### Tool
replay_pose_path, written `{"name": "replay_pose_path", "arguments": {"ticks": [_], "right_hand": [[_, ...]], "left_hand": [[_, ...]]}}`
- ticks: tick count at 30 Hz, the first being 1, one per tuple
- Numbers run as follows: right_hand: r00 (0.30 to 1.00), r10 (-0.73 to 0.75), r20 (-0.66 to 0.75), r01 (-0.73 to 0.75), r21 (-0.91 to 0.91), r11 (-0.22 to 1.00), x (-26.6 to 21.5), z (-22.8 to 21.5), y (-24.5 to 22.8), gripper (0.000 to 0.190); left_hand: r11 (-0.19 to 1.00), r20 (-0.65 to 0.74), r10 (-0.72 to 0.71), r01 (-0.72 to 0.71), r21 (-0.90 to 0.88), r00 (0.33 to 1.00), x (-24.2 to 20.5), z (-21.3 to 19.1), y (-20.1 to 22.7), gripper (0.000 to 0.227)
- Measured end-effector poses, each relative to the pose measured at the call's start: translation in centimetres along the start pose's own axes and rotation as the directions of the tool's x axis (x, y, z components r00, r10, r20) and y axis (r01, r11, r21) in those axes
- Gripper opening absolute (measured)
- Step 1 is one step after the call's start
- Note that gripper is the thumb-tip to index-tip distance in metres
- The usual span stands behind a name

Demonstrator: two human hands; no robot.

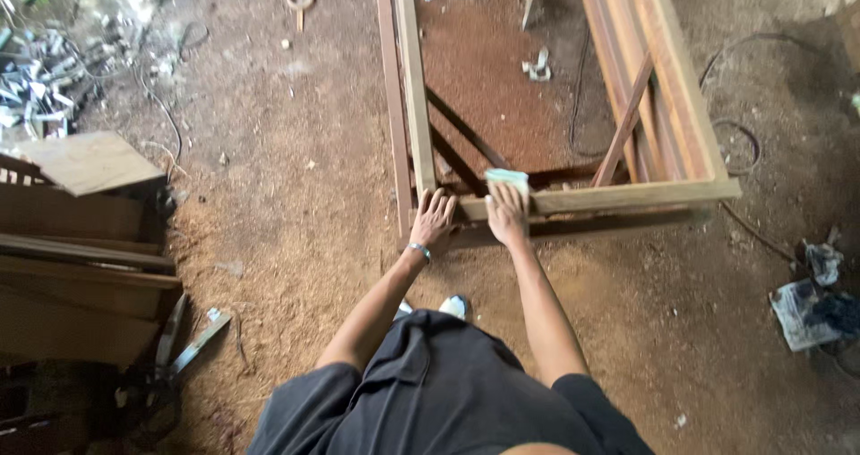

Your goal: The person sands the surface of a wooden frame by hand using a piece of sandpaper.

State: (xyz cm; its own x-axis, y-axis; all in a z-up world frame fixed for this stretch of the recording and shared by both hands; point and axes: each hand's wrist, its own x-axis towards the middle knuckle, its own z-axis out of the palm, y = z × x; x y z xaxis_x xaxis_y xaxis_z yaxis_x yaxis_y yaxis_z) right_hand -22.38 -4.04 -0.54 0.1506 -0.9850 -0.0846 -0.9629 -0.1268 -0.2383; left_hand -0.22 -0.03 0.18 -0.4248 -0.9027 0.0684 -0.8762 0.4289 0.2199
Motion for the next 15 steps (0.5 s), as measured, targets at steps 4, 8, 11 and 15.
{"name": "replay_pose_path", "arguments": {"ticks": [4, 8, 11, 15], "right_hand": [[0.966, -0.194, -0.169, 0.205, 0.053, 0.977, -3.8, 1.4, -1.5, 0.057], [0.982, -0.085, -0.166, 0.078, -0.052, 0.996, -5.2, -0.4, 1.1, 0.056], [0.943, -0.143, -0.3, 0.149, -0.002, 0.989, -3.7, -2.8, 4.2, 0.055], [0.993, 0.072, -0.09, -0.07, 0.026, 0.997, -0.9, -3.3, 5.9, 0.053]], "left_hand": [[1.0, -0.131, -0.005, 0.001, -0.03, 0.991, -0.1, 1.7, -0.2, 0.069], [0.994, -0.11, 0.026, -0.014, 0.108, 0.994, -0.3, 2.0, -0.2, 0.066], [0.999, -0.122, 0.041, -0.042, -0.003, 0.992, -0.2, 0.3, -0.6, 0.067], [0.998, -0.124, 0.031, -0.038, -0.056, 0.992, -1.1, -1.0, 0.0, 0.068]]}}
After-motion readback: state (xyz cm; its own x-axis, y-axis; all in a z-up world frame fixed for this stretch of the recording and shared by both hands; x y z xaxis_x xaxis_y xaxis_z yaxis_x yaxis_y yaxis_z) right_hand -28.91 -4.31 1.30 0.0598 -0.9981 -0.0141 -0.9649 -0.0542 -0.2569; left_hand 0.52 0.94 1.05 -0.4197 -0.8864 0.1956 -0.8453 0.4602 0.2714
